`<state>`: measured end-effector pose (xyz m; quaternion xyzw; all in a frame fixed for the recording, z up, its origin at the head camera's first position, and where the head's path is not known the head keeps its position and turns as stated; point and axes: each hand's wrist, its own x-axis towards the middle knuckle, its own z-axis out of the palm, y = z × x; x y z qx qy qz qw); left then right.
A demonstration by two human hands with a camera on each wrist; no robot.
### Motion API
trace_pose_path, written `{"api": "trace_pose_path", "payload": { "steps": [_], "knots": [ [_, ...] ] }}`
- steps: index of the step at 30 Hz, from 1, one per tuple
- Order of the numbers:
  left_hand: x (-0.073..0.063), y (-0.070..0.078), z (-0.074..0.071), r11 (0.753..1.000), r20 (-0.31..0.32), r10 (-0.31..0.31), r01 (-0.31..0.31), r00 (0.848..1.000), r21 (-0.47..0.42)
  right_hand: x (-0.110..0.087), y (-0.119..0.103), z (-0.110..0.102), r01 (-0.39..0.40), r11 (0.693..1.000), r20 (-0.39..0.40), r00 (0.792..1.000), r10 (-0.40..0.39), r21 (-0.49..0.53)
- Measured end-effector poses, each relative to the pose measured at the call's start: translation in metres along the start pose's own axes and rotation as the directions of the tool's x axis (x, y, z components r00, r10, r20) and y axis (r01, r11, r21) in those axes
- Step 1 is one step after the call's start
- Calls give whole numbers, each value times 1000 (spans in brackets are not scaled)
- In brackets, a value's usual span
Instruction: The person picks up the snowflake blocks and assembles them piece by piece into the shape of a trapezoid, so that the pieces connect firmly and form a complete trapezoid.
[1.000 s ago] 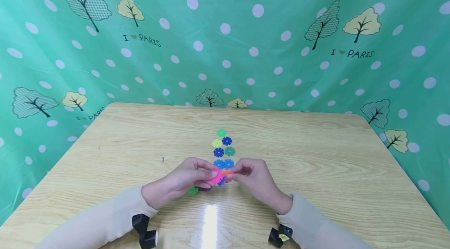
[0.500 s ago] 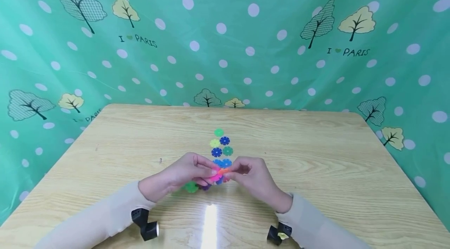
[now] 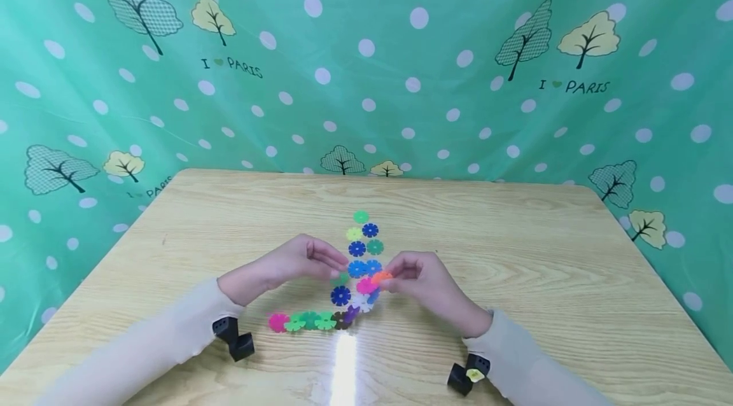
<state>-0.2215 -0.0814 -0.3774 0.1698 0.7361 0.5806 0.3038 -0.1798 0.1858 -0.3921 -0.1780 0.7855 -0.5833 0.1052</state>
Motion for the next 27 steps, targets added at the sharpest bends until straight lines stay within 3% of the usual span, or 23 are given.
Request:
{"api": "trace_pose_path", "payload": {
  "steps": [4, 10, 17, 19, 27],
  "knots": [
    [7, -10, -8, 996, 21, 27, -28, 999, 90, 1, 2, -2, -22, 1000, 22, 1000, 22, 7],
    [11, -19, -8, 970, -2, 46, -45, 999, 238, 2, 4, -3, -41, 999, 43, 998, 40, 28],
    [13, -23, -8, 885, -53, 142, -103, 988, 454, 2, 7, -3, -22, 997, 59, 998, 18, 73],
    [14, -24, -9, 872, -69, 162, -110, 984, 477, 2, 7, -3, -22, 997, 58, 998, 18, 75],
    [19, -30, -13, 861, -73, 164, -107, 984, 497, 2, 8, -4, -52, 996, 47, 998, 49, 70]
  ]
}}
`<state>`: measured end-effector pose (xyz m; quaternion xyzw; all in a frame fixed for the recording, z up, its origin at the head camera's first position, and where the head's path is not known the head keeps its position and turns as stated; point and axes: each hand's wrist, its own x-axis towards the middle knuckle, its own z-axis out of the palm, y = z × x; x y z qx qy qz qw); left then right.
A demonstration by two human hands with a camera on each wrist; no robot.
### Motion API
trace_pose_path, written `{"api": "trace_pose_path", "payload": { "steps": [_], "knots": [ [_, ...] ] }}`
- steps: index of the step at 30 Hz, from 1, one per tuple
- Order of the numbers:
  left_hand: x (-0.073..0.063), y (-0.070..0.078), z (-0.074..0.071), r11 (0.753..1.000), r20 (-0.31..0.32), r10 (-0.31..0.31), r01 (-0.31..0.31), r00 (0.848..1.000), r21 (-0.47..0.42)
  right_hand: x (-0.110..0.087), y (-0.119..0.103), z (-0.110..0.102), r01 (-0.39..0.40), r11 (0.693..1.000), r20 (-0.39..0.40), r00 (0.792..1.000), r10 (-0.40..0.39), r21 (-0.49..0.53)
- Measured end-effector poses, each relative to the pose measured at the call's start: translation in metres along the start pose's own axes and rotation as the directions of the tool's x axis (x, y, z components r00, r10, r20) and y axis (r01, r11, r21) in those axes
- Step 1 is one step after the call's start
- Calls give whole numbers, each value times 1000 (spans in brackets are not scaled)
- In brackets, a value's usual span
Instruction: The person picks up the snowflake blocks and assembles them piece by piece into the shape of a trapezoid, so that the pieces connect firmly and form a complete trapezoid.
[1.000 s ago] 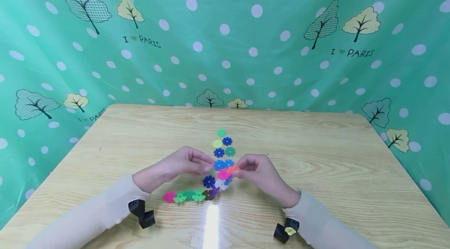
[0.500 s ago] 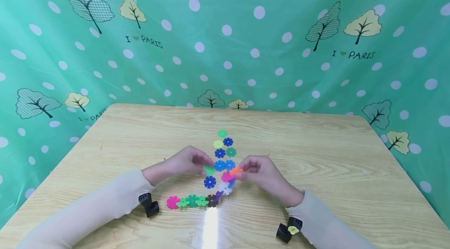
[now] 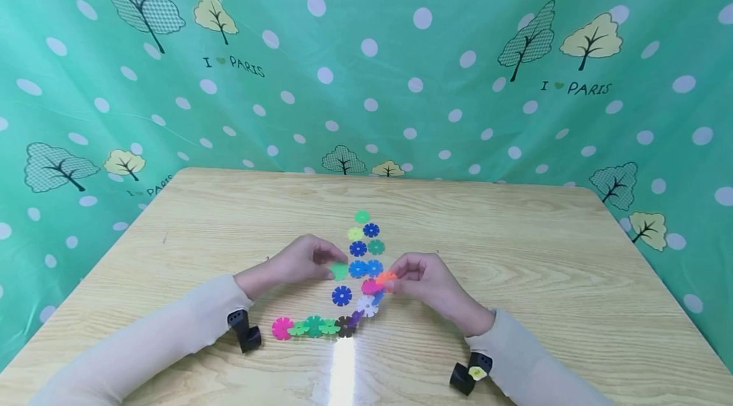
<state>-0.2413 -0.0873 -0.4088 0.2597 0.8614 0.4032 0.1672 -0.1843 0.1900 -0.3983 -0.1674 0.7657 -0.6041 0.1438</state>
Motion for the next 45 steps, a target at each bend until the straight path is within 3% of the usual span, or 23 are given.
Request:
{"api": "trace_pose_path", "payload": {
  "steps": [8, 25, 29, 34, 38, 45],
  "knots": [
    [1, -6, -1, 999, 18, 36, -36, 999, -29, -1, 0, 0, -20, 1000, -7, 1000, 20, -6],
    [5, -25, -4, 974, 50, 57, -44, 997, -223, -1, 4, 0, -33, 999, -5, 999, 33, 22],
    [3, -23, -7, 973, 59, 43, -28, 997, -230, 0, 5, 0, -37, 999, -16, 999, 37, 13],
    [-4, -19, -10, 985, 61, 32, -21, 998, -173, 0, 4, 1, -13, 1000, -36, 999, 13, 0],
    [-9, -16, -11, 988, 29, 22, -17, 999, -155, -1, 4, 2, -18, 1000, -36, 999, 18, 9],
    [-17, 1, -14, 978, -98, 11, -31, 995, -206, 0, 6, 3, -21, 999, -51, 998, 23, 32]
  ]
}}
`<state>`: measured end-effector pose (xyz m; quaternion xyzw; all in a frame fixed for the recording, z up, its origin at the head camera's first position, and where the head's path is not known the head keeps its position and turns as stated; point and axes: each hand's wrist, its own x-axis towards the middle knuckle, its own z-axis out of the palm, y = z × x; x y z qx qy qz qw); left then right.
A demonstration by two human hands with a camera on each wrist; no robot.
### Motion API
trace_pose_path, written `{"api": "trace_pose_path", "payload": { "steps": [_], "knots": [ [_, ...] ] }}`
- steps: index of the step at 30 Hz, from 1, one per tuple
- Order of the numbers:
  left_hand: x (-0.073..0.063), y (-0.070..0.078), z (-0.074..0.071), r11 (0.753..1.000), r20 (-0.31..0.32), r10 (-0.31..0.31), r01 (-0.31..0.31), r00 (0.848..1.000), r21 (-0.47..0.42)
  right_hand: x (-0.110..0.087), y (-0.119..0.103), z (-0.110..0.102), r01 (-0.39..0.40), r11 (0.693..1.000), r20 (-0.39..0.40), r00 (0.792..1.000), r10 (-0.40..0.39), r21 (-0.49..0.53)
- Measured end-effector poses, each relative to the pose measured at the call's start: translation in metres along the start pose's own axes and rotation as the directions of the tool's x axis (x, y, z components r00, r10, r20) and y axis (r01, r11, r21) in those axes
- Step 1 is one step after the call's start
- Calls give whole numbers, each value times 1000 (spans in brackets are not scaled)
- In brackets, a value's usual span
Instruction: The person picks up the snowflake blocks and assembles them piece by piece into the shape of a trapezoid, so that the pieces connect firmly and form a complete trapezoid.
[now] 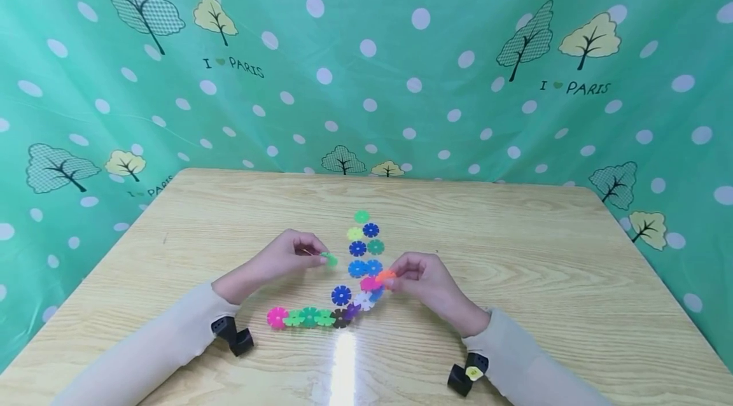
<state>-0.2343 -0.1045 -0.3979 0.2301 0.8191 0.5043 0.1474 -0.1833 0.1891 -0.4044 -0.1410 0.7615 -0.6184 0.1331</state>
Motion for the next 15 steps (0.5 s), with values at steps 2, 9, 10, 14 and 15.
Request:
{"api": "trace_pose_path", "payload": {
  "steps": [2, 9, 10, 14, 15],
  "knots": [
    [-3, 6, 3, 999, 1, 14, -14, 1000, -31, 0, 1, 0, 6, 1000, 3, 1000, -6, 4],
    [-16, 26, 23, 993, 45, 58, -54, 997, -101, 0, 1, 0, 18, 1000, 15, 1000, -18, -5],
    [-17, 28, 25, 993, 49, 60, -54, 997, -105, 0, 1, 0, 17, 1000, 14, 1000, -17, -8],
    [-19, 33, 33, 993, 35, 69, -65, 997, -96, 0, 0, 0, 8, 1000, 11, 1000, -8, -26],
    [-20, 34, 34, 993, 26, 66, -64, 997, -97, 0, 0, 0, 8, 1000, 11, 1000, -8, -28]
  ]
}}
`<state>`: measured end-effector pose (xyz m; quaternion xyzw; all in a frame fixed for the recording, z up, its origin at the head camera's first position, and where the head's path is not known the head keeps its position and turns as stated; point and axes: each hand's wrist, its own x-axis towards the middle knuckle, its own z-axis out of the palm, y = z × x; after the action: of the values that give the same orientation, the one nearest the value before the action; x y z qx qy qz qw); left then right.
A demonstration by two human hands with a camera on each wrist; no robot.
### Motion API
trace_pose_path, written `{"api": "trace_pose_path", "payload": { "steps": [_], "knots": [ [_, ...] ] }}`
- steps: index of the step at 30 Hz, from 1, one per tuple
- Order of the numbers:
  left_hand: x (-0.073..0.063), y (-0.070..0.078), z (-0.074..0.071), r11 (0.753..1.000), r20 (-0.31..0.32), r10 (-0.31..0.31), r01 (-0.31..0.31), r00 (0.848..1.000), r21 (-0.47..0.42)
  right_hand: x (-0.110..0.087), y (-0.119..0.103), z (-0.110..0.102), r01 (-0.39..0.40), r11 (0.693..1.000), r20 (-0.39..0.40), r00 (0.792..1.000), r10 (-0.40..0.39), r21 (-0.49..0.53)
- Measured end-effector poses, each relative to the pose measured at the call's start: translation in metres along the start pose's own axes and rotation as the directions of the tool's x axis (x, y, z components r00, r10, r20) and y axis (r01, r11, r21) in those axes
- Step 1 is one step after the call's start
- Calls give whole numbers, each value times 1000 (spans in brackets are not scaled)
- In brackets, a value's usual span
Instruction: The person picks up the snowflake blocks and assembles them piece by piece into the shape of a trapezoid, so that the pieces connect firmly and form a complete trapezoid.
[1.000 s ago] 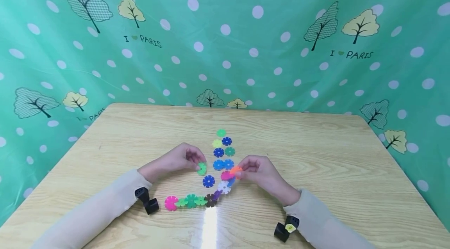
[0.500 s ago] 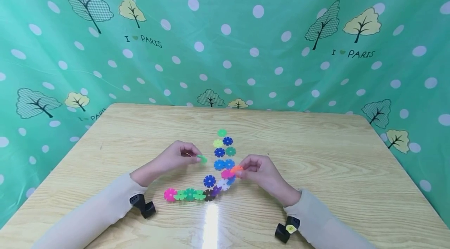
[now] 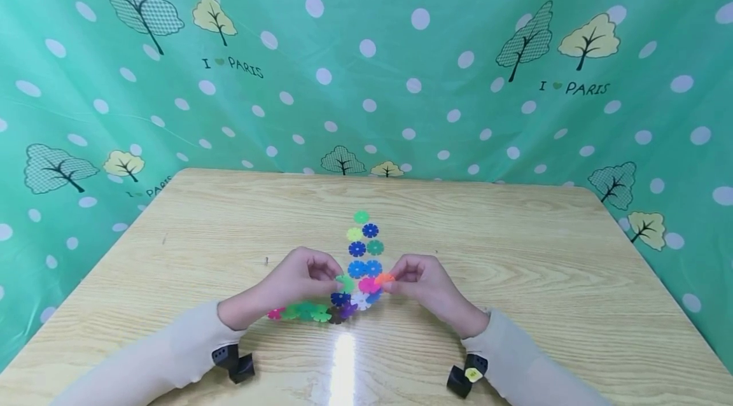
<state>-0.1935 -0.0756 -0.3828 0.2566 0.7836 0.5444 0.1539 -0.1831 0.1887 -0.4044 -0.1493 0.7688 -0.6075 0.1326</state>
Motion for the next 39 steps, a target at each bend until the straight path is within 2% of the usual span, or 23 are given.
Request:
{"api": "trace_pose_path", "payload": {
  "steps": [4, 12, 20, 27, 39],
  "knots": [
    [0, 1, 4, 1000, -34, -2, 2, 999, -3, 1, 0, 0, 8, 1000, 1, 1000, -8, 3],
    [-1, 4, 8, 1000, -56, -2, 2, 998, -10, 1, 0, 1, 17, 1000, -2, 1000, -17, 12],
    [1, -1, 9, 1000, -29, 28, -28, 999, 4, 1, 0, 2, 7, 1000, -5, 1000, -7, 21],
    [2, -1, 11, 998, -31, 57, -56, 998, 35, 1, 0, 2, 3, 999, -3, 1000, -2, 32],
    [2, 4, 16, 1000, -76, 4, -3, 997, 7, 2, 3, 2, 13, 999, 3, 1000, -13, 30]
  ]
}}
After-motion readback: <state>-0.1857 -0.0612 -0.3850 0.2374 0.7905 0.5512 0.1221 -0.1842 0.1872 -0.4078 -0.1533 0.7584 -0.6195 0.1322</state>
